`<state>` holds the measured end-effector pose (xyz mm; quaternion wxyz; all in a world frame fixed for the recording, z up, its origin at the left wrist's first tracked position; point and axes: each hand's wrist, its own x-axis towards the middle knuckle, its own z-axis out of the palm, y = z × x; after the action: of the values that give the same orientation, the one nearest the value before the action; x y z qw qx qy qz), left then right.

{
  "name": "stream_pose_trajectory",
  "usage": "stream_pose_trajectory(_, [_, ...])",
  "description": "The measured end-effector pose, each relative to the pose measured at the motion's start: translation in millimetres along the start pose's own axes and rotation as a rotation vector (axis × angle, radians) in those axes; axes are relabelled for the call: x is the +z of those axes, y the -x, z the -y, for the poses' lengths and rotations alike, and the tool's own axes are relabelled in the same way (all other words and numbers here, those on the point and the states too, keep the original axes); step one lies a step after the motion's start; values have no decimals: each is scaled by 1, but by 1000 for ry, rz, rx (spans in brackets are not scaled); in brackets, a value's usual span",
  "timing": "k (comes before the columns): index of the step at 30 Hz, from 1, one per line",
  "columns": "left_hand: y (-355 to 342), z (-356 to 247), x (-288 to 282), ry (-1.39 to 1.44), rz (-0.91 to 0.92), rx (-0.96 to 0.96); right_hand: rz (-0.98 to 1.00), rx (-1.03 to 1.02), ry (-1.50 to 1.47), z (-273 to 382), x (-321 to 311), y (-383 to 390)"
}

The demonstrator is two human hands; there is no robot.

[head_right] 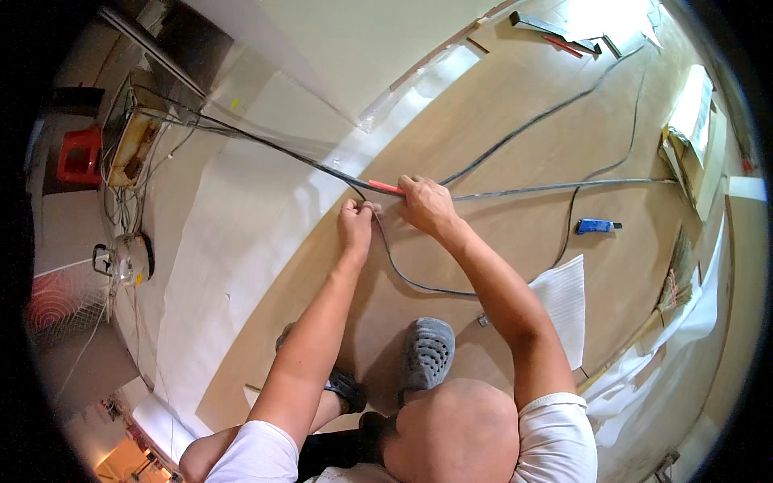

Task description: The person sweeps the floor with a broom, then positions laminate planks on the floor. They use a hammer and a white block to tap the planks into place and mark a measurement on a plank with a red pencil and a square ruler.

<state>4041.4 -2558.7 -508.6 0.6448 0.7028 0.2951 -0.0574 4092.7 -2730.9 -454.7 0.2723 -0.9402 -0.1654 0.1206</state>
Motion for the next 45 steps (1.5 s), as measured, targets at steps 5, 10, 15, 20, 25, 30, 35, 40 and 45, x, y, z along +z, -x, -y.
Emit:
stream_pose_trajectory(5, [-11, -18, 9, 698, 105, -231, 77, 113, -95, 15, -7, 13])
stream_pose_trajectory(10, [-24, -1, 7, 805, 130, -187, -135, 4, -15, 27, 22, 44])
stream_pose_trajectory(15, [-12, -7, 7, 968, 132, -212, -154, 31, -14, 33, 28, 70])
stream_pose_trajectory(20, [-27, 5, -10, 845, 167, -223, -220, 53, 97, 20, 40, 77])
stream_pose_trajectory(25, [-45, -3, -23, 591, 173, -318, -312, -33, 181, -12, 46, 78])
stream_pose_trajectory(30, [-59, 11, -28, 609, 310, -318, -380, -1, 184, -11, 26, 118])
stream_pose_trajectory(35, [-40, 6, -32, 462, 326, -224, -372, 93, 31, -18, 7, 211])
stream_pose_trajectory(40, [-24, -7, -18, 131, 441, -128, -450, 420, 85, -37, 2, 352])
stream_pose_trajectory(45, [-37, -3, -27, -124, 482, -2, -469, 731, 264, -22, 10, 412])
